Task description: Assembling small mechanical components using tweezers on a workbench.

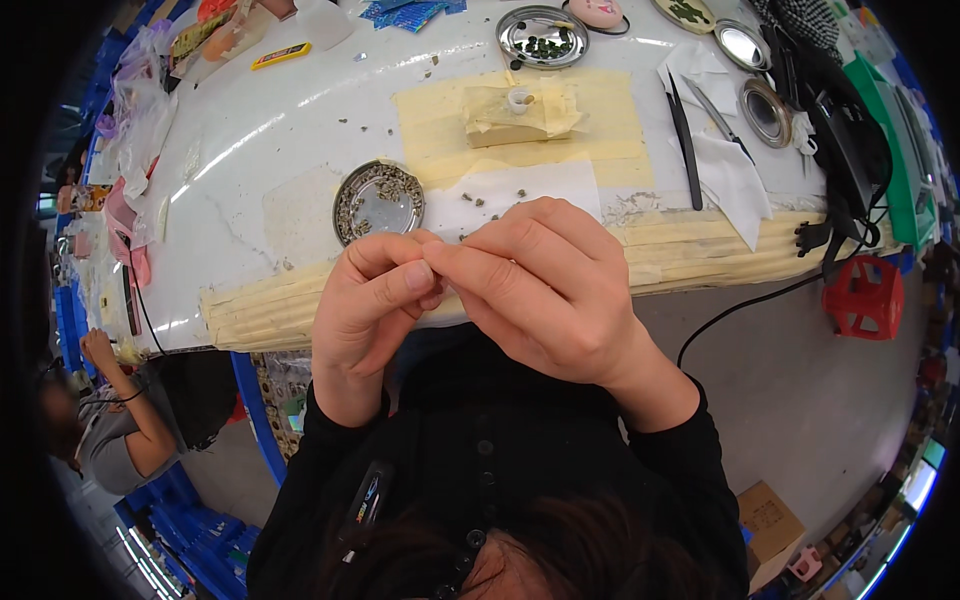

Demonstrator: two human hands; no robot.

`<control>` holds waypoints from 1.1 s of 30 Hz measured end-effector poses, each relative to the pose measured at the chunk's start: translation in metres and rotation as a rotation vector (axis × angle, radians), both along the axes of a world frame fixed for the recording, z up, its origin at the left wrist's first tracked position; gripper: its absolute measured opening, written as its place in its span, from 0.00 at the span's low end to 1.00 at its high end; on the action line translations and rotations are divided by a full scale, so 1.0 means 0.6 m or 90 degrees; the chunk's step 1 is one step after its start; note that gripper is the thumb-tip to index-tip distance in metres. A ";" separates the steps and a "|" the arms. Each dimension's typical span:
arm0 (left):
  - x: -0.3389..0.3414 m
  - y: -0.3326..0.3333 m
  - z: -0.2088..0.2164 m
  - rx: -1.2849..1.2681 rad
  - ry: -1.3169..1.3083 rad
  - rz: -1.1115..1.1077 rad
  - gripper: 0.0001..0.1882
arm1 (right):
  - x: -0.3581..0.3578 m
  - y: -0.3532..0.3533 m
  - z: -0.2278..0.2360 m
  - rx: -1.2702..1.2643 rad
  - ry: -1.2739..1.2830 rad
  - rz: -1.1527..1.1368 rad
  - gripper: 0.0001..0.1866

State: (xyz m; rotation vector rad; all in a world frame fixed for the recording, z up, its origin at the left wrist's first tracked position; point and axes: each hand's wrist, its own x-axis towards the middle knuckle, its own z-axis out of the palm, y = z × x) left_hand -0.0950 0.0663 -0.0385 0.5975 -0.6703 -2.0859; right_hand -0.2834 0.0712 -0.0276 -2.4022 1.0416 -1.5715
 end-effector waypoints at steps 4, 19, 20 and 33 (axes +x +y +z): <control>-0.003 0.003 -0.001 -0.022 -0.032 0.014 0.05 | -0.002 0.000 0.005 0.046 -0.018 0.013 0.15; -0.005 0.006 -0.012 -0.085 -0.050 0.000 0.06 | -0.018 -0.002 0.035 0.270 -0.037 0.118 0.10; -0.007 0.006 -0.013 -0.094 -0.041 0.003 0.06 | -0.019 -0.003 0.036 0.282 -0.044 0.131 0.10; -0.009 0.004 -0.019 -0.061 0.063 -0.012 0.05 | -0.016 -0.003 0.032 0.283 -0.091 0.156 0.14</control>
